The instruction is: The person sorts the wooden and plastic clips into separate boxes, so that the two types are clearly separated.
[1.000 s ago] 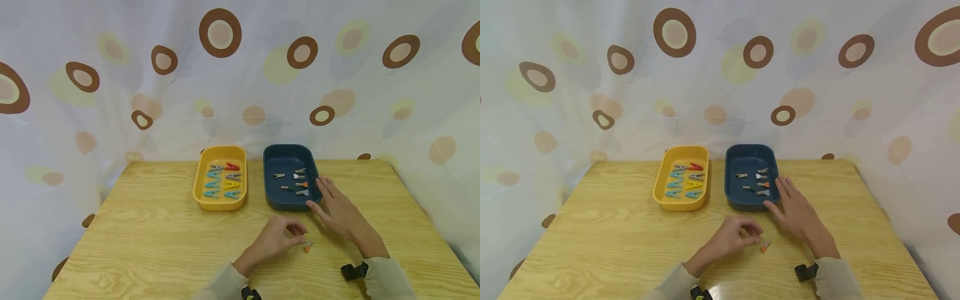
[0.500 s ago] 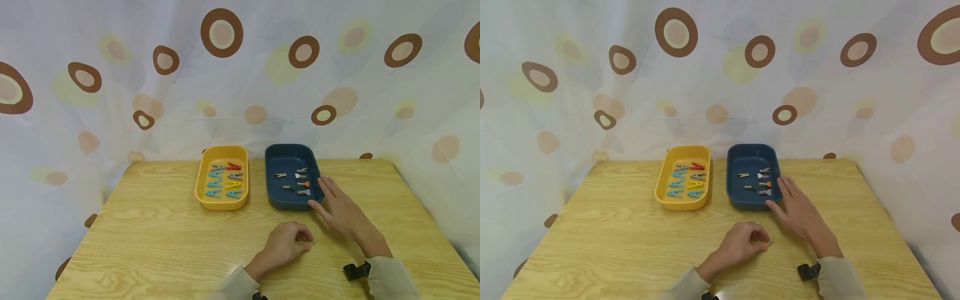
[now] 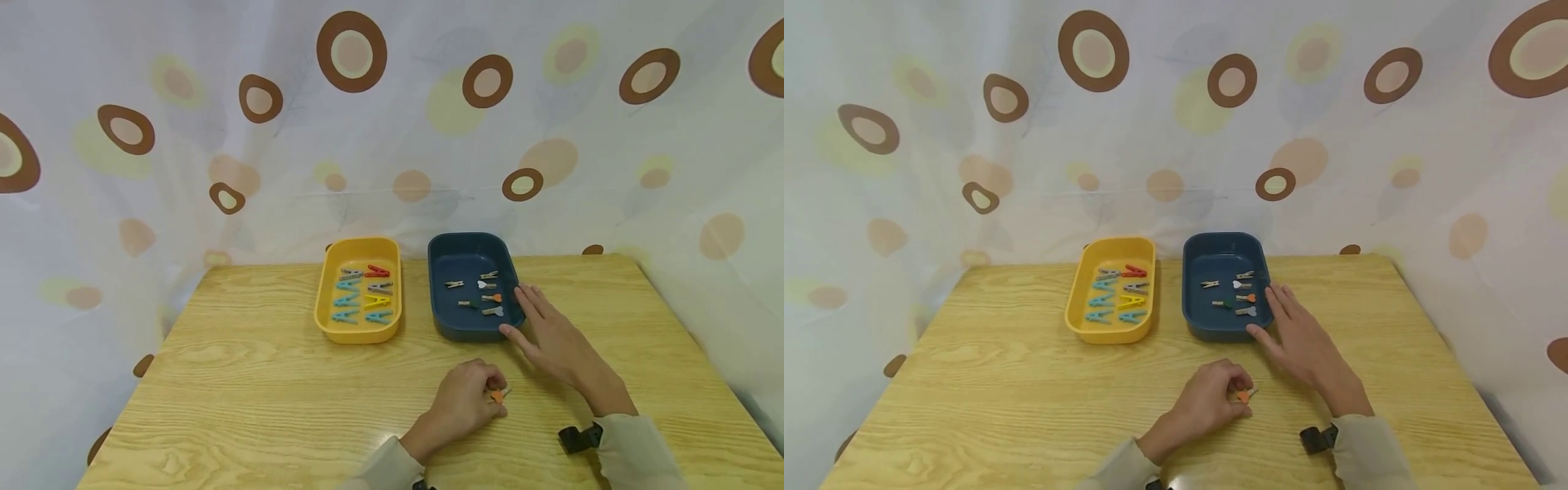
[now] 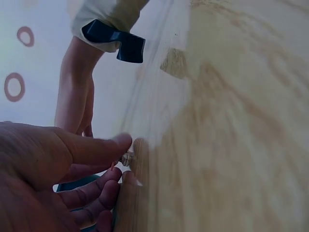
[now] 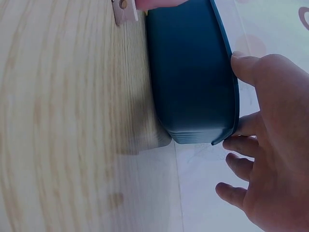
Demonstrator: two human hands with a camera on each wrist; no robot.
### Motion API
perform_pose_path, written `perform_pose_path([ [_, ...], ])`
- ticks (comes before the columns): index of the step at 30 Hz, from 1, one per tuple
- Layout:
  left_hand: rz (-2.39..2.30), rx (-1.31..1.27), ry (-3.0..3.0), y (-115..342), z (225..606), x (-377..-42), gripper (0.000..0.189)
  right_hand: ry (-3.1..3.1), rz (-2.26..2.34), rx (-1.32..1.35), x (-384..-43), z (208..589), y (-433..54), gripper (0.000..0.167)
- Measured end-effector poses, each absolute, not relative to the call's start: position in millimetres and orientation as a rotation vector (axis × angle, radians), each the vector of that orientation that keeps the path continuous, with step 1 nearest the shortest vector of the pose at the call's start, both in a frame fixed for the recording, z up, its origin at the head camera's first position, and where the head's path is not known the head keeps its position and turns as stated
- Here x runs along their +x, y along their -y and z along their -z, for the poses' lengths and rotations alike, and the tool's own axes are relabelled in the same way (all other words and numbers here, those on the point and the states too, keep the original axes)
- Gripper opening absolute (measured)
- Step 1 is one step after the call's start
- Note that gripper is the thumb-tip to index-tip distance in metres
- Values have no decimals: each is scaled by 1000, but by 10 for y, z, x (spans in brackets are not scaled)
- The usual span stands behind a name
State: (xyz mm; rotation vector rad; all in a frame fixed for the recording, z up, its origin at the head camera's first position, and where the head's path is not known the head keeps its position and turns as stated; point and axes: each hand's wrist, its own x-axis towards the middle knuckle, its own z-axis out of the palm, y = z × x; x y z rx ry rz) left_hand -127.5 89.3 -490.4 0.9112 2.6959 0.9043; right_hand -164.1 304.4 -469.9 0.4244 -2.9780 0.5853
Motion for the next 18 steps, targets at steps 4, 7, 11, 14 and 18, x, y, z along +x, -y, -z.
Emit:
perform_pose_path([
  [4, -982, 918, -2679, -889, 4924, -1270, 17, 2981, -585, 421, -1645, 4698, -3052, 87],
  [7, -1036, 925, -2651, -869, 4947, -1281, 14, 2984, -583, 421, -1648, 4700, -3046, 87],
  [11, -1075, 919, -2602, -838, 4940, -1298, 14, 2983, -575, 417, -1643, 4692, -3036, 88],
  [14, -1109, 915, -2569, -813, 4906, -1313, 15, 2976, -567, 418, -1636, 4685, -3034, 88],
  [18, -1128, 919, -2549, -770, 4855, -1338, 17, 2971, -565, 417, -1625, 4679, -3036, 88],
])
